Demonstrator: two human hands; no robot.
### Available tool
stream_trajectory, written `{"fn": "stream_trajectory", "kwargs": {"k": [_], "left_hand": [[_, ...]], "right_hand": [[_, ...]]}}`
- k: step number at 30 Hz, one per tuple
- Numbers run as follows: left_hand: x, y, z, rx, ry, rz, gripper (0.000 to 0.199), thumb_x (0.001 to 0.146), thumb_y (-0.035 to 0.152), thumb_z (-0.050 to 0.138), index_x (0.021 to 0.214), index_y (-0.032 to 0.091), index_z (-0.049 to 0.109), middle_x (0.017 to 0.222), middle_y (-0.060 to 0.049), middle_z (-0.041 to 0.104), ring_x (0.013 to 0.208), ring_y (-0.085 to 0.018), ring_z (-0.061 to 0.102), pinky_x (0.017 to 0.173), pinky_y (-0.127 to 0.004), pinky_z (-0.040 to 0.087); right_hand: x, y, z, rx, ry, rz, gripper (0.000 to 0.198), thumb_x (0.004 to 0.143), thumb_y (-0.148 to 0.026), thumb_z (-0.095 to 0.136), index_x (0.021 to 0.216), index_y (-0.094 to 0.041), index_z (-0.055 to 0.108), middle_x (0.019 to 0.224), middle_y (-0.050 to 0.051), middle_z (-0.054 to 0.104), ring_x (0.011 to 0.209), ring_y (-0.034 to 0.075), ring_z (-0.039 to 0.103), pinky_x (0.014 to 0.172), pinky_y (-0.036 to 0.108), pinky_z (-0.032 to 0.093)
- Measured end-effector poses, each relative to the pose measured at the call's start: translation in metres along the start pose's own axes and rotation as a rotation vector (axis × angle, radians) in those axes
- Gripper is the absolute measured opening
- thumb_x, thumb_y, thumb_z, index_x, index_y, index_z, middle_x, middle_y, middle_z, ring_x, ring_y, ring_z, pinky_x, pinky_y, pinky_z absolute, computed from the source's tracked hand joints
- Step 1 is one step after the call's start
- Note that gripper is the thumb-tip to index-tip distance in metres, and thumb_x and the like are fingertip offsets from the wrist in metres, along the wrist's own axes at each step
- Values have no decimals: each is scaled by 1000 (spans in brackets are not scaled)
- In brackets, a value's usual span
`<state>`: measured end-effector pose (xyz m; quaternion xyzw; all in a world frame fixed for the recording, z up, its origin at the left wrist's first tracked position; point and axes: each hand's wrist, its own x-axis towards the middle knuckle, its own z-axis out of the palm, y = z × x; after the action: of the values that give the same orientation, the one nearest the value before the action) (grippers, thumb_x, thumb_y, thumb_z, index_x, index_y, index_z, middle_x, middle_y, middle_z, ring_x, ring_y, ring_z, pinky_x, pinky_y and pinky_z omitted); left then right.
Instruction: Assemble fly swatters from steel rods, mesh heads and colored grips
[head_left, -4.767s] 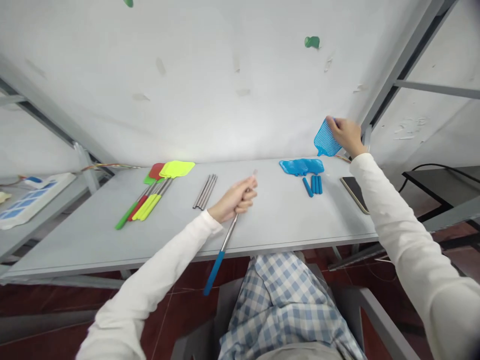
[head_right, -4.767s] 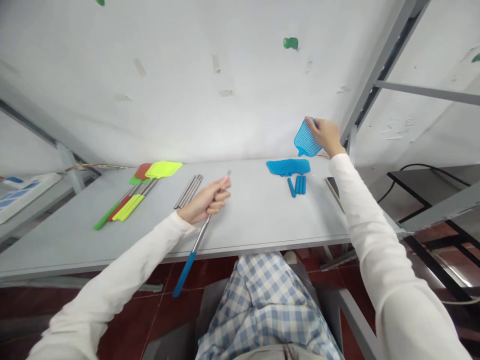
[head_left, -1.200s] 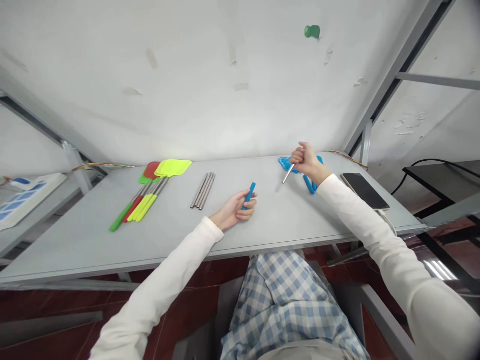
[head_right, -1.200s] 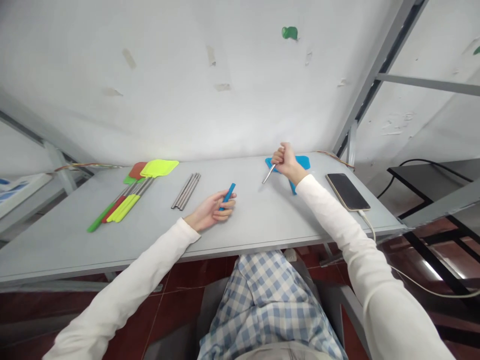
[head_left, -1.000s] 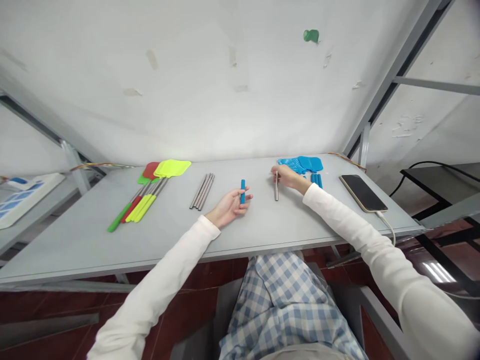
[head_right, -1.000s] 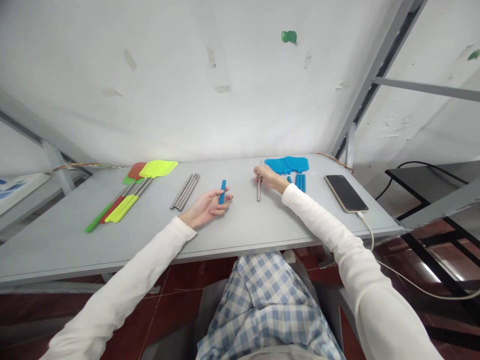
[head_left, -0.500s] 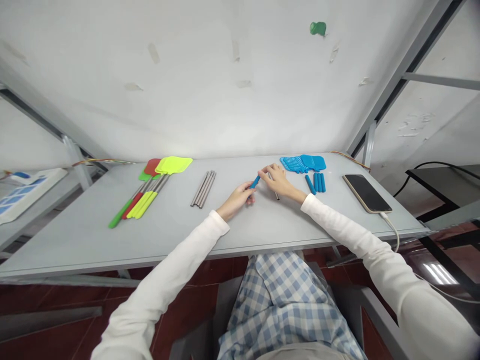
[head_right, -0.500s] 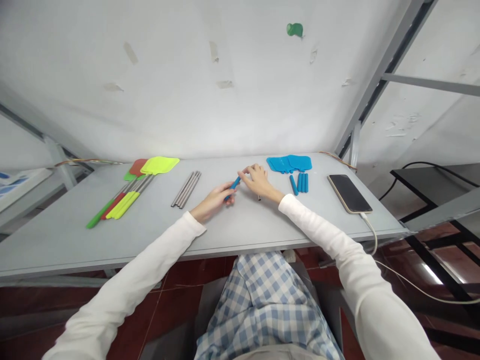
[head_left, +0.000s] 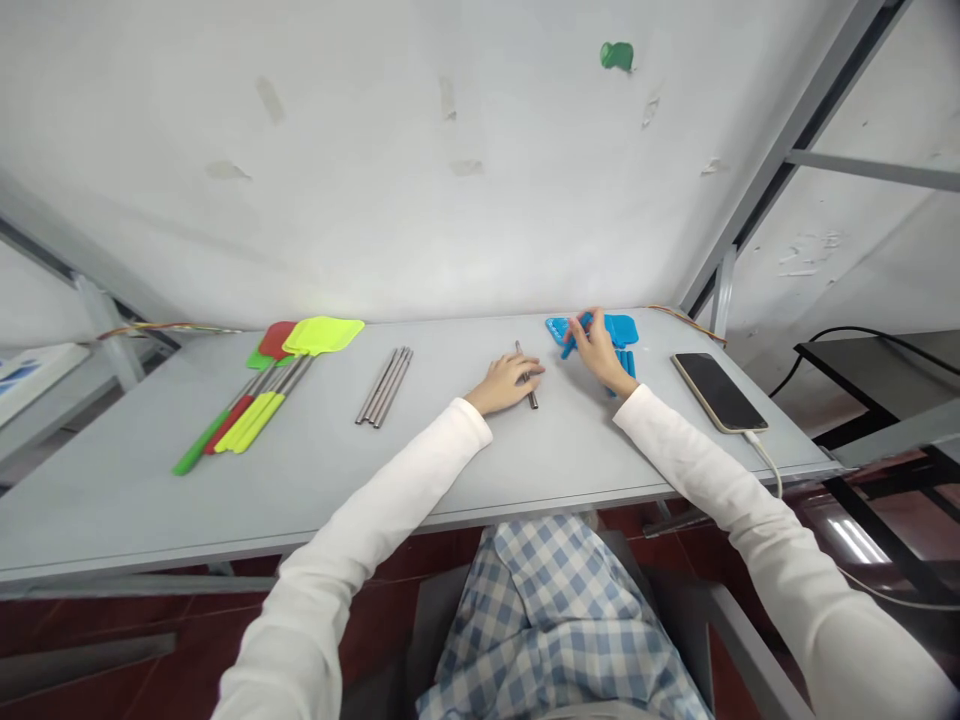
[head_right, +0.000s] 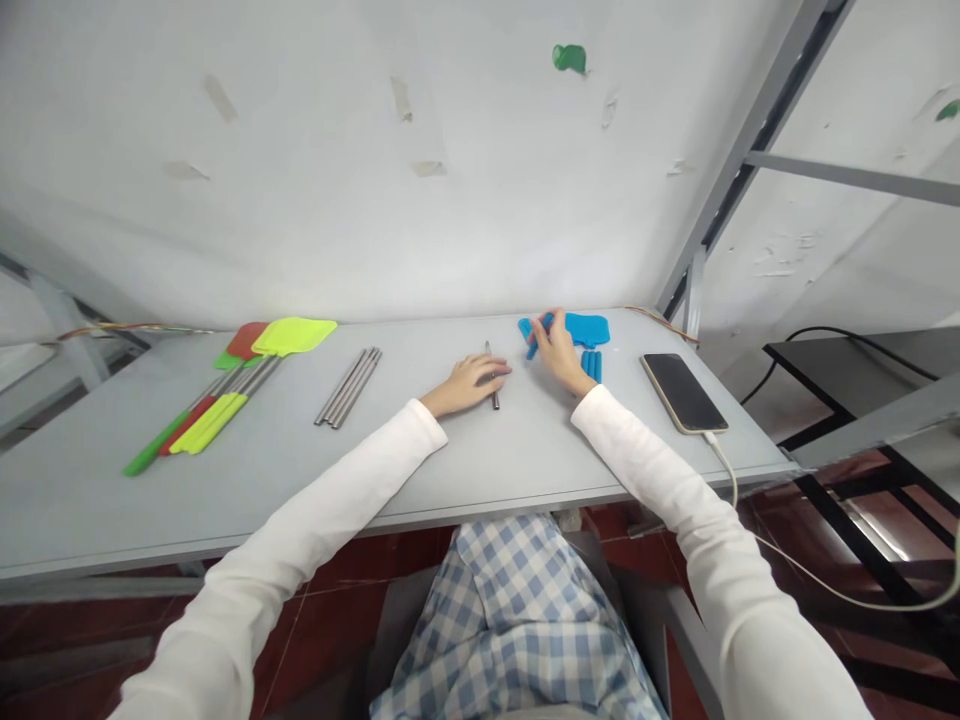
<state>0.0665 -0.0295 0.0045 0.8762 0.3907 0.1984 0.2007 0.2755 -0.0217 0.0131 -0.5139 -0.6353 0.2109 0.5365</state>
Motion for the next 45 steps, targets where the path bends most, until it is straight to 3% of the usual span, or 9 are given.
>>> {"fn": "stream_trajectory", "kwargs": {"k": [4,9,15,22,32,36,38,40,45], "left_hand": [[-14,0,-8,152,14,34,27,91,35,49,110,22,64,121,-6,63,114,-23,54,100,-40,40],[-39,-11,-29,310,36,-59,22,86,37,55,75,19,61,98,-6,61,96,-22,56,89,-37,44],[-76,-44,-52,434,130,-148,20,92,35,47,96,19,58,99,-8,60,96,-23,56,90,-40,45],[-105,-73,-75,532,162,-307,22,90,18,38,102,16,57,107,-14,57,100,-25,58,88,-40,48],[-116,-78,-79,567,343,-475,30,82,15,43,108,13,59,112,-17,51,100,-29,57,91,-43,47],[-125,-103,-105,594,557,-644,30,83,19,43,108,10,58,113,-20,52,108,-33,54,92,-45,44],[-137,-122,-116,649,630,-806,34,82,19,44,112,7,53,119,-24,51,110,-36,52,92,-50,42],[-149,-138,-120,670,631,-994,39,80,20,46,115,3,50,121,-28,51,112,-40,50,91,-54,40],[-164,-147,-111,664,621,-1055,42,83,22,39,118,1,48,128,-31,47,119,-43,47,93,-57,37]], "right_hand": [[-6,5,-15,-149,-67,-39,32,92,-46,45,111,-20,43,72,2,58,67,21,57,71,39,48],[-13,8,-13,-302,-188,-224,17,91,-26,41,102,-20,52,96,10,60,92,23,57,88,40,45],[-19,15,-10,-492,-266,-285,28,86,-15,42,110,-16,57,113,15,47,106,26,51,96,42,42],[-21,24,-11,-770,-324,-276,38,80,-9,42,111,-15,62,116,17,45,102,30,46,91,48,40],[-23,19,-12,-787,-275,-245,42,76,-9,40,112,-13,60,118,20,43,104,33,44,84,46,39],[-24,16,-13,-810,-277,-230,40,76,-10,40,111,-14,61,116,20,46,104,34,44,83,48,38],[-25,16,-12,-831,-272,-222,40,76,-10,41,110,-15,61,116,20,46,104,34,44,83,49,37],[-25,15,-12,-832,-265,-224,39,77,-10,41,110,-15,62,115,20,47,103,34,44,84,50,37],[-28,12,-7,-781,-223,-222,33,85,-18,38,106,-18,63,111,17,48,101,31,45,86,50,36]]}}
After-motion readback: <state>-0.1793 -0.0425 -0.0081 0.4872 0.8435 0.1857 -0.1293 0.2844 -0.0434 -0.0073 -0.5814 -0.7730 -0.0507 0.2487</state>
